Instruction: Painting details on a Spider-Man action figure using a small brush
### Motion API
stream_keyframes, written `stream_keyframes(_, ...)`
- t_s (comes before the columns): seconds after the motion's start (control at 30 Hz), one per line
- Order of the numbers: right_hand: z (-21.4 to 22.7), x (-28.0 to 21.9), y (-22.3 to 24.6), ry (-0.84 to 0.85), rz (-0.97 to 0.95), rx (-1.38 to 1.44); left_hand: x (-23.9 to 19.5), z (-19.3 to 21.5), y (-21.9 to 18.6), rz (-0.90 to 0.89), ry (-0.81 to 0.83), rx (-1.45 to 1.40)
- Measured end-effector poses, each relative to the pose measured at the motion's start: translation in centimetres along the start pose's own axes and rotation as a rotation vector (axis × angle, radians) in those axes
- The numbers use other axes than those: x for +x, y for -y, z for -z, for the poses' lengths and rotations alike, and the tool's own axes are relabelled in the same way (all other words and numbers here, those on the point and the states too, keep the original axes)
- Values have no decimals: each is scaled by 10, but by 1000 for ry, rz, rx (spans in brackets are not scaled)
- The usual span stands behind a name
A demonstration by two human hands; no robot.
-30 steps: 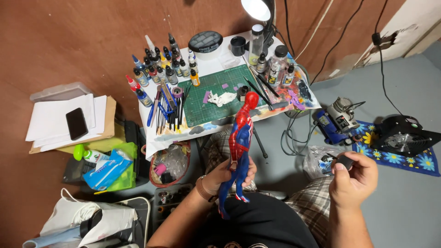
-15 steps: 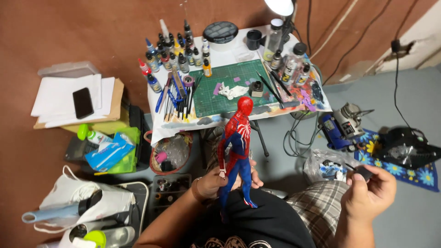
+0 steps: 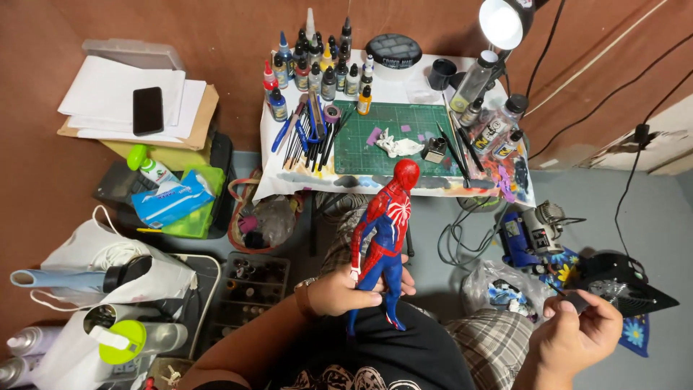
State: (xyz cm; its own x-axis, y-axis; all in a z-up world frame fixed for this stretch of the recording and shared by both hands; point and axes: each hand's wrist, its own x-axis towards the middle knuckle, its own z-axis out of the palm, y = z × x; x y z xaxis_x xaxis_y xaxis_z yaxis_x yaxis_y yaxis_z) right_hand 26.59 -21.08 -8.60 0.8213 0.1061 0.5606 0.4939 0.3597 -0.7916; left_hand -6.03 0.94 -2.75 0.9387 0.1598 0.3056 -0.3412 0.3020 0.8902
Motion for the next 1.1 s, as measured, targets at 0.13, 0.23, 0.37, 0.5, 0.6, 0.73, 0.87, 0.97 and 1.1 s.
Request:
stream_keyframes(0.13,1,0,-2,29,23,-6,-2,7,13,-49,-21,-52)
stream_keyframes(0.23,-3,0,1,4,2,-15,-1,9,16,-36,-77,-53)
stream_keyframes(0.37,-5,-1,2,25,-5,10,1,7,13,-34,-168,-15)
stream_keyframes(0.5,-8,-3,4,57,2,12,2,9,20,1,-216,-47)
stream_keyframes(0.6,-8,-4,1,59,3,-3,5,11,26,16,-239,-48)
stream_keyframes(0.73,-31,-1,4,120,12,-2,6,15,30,12,-247,-64)
stream_keyframes(0.87,-76,20,-22,168,-16,-18,11,20,42,-29,-337,-97)
stream_keyframes(0.97,-131,43,-37,293,96,-85,19,17,25,-13,-457,-65)
stream_keyframes(1.1,-212,74,-56,516,227,-149,27,43,40,-5,-539,-28)
